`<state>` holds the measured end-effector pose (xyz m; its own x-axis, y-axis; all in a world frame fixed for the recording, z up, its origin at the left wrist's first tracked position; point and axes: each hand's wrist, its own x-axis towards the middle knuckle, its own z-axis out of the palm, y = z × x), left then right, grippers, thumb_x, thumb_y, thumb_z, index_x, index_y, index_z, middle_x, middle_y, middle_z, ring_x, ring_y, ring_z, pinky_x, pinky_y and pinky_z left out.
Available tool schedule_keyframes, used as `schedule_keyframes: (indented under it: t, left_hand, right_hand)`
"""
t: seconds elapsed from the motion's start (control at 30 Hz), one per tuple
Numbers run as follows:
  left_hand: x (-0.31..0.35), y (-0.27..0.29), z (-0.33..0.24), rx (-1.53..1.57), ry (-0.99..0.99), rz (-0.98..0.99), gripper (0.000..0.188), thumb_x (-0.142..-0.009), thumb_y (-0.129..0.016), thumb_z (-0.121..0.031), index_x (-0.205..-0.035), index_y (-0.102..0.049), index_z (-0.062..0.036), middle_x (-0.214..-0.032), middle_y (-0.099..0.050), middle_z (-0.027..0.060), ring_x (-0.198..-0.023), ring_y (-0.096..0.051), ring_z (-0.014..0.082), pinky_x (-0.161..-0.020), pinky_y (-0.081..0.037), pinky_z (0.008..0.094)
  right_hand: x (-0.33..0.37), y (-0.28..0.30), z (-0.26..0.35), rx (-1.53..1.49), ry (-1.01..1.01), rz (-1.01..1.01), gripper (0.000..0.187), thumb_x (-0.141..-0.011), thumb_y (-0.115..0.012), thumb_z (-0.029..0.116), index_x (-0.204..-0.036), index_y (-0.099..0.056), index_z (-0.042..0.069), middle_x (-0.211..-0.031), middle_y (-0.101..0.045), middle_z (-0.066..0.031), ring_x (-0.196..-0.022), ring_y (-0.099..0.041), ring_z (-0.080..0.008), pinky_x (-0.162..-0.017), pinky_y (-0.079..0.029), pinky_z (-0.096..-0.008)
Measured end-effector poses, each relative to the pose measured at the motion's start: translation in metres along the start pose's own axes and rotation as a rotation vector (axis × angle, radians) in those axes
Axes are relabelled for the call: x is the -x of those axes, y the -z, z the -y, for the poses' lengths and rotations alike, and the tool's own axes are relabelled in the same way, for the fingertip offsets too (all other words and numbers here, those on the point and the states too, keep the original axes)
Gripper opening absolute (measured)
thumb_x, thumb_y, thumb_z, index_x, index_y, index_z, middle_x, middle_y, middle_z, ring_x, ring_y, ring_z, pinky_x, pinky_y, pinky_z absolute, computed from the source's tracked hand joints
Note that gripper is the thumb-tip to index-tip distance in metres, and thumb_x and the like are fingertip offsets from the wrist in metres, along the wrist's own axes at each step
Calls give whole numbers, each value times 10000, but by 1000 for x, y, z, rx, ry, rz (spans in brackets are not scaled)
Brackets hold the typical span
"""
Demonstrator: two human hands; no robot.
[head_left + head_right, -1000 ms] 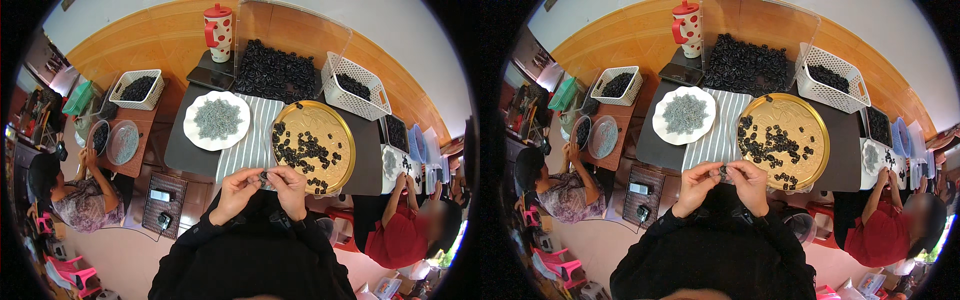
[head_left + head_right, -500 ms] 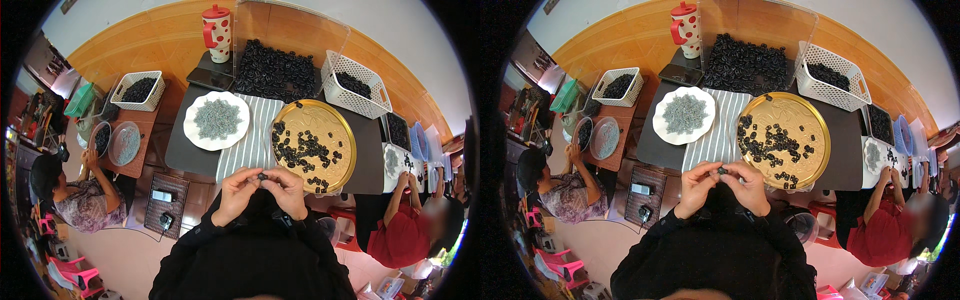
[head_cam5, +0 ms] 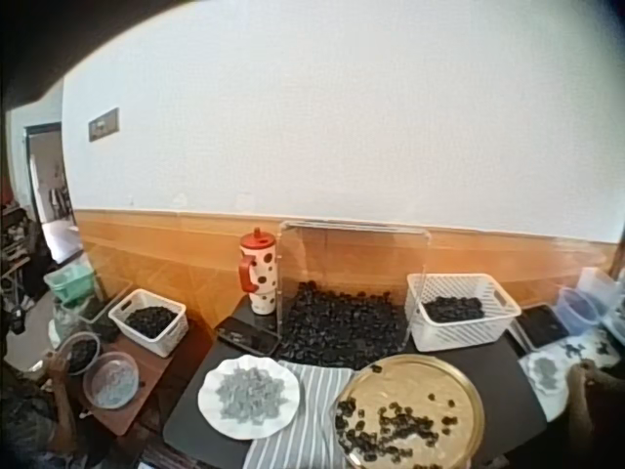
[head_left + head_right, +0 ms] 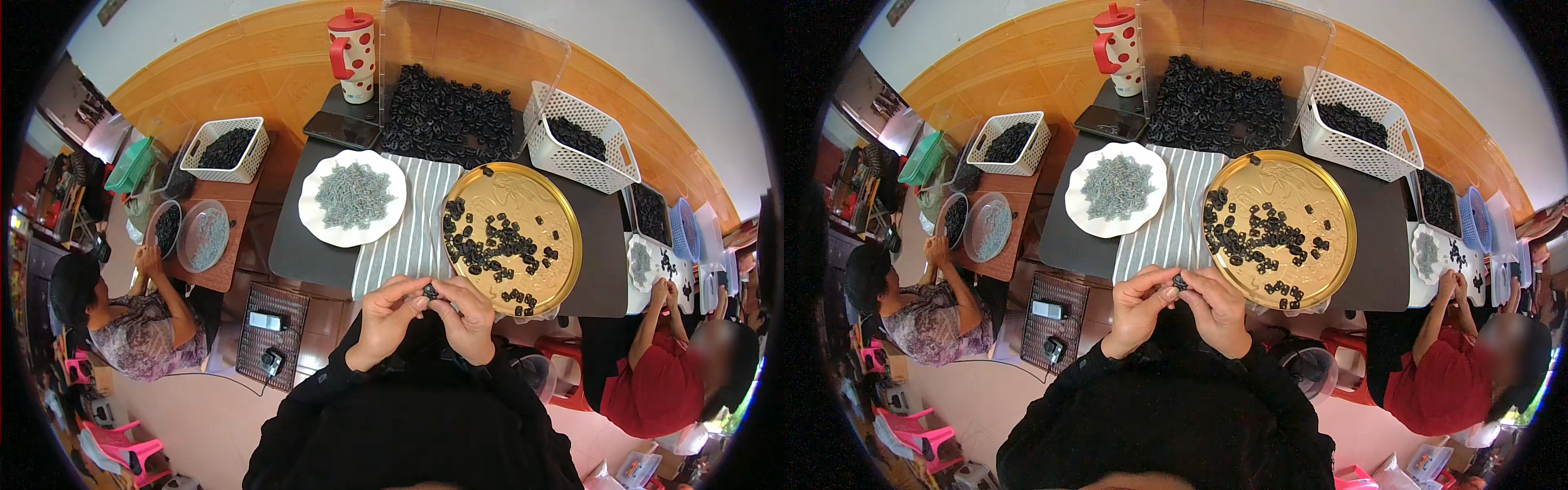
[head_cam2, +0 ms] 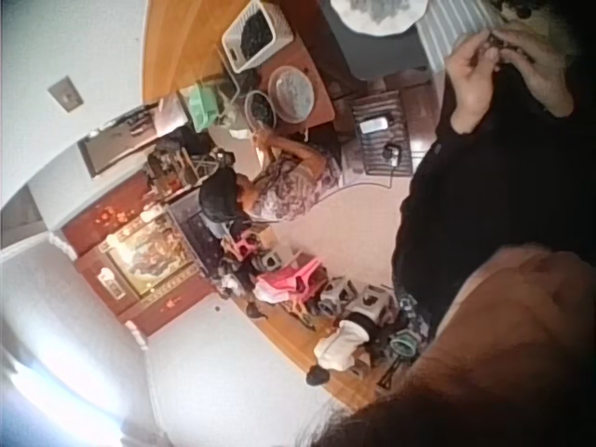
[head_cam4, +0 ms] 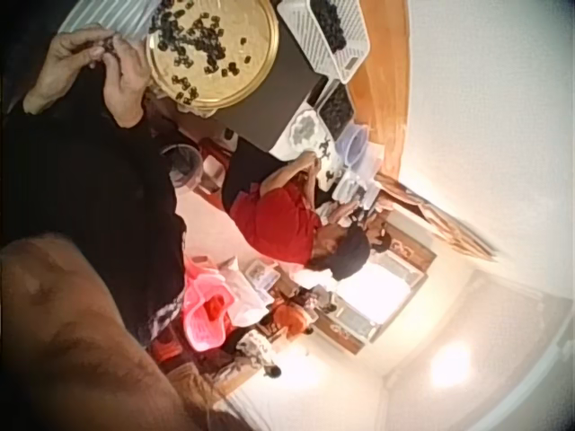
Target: The person sorts small black pellets from a gold tray into a white plate by hand.
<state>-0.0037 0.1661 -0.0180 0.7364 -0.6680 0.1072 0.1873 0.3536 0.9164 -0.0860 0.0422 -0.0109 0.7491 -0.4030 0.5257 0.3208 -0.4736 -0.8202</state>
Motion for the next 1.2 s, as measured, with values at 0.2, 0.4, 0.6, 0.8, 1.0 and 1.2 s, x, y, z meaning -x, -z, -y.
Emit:
schedule_keyframes:
  t: [0.2, 0.4, 0.6, 0.8, 1.0, 1.2]
  left_hand:
    - [2, 3, -1, -57, -43, 59, 286, -845, -594, 78, -1123, -633, 23, -894, -570, 59, -719, -541, 90, -621, -465, 196]
    - [4, 1, -2, -107, -64, 61, 261, -849, -601, 63, -1106, -635, 26, -896, -579, 61, -701, -537, 80, -593, -455, 191]
    - [7, -9, -10, -174, -177, 78, 220, -853, -598, 57, -1069, -632, 34, -885, -586, 62, -678, -527, 69, -567, -424, 185]
    - [9, -8, -14, -239, -164, 112, 208, -840, -591, 76, -1041, -626, 34, -851, -570, 59, -726, -526, 87, -632, -415, 206]
    - [6, 0, -15, -28, 132, 159, 281, -842, -605, 70, -1122, -606, 44, -901, -581, 52, -783, -531, 75, -690, -427, 196]
    - [-13, 26, -94, -350, -318, 570, 256, -809, -661, -25, -1044, -619, 66, -848, -588, 89, -728, -572, 182, -629, -450, 251]
  right_hand:
    - [4, 1, 5, 62, 44, -20, 322, -753, -641, -124, -1059, -622, -27, -872, -616, -114, -722, -587, -174, -630, -457, -249]
    - [6, 0, 10, 79, 56, -37, 324, -749, -643, -115, -1060, -609, -30, -863, -607, -130, -705, -582, -210, -615, -457, -271]
    - [8, -4, 19, 159, 160, -106, 316, -748, -626, -122, -1052, -581, -50, -829, -580, -156, -674, -562, -268, -568, -438, -307]
    - [11, -3, 21, 181, 223, -173, 239, -787, -604, -118, -1013, -595, -40, -839, -595, -143, -656, -550, -210, -589, -438, -272]
    - [-1, 55, 8, -381, -728, 371, 154, -867, -605, 19, -1020, -619, 11, -862, -628, -25, -720, -566, -64, -646, -462, -210]
    - [-131, 184, 3, -261, -434, -362, 234, -894, -530, 24, -1115, -521, -53, -948, -628, -131, -775, -603, -140, -601, -502, -241]
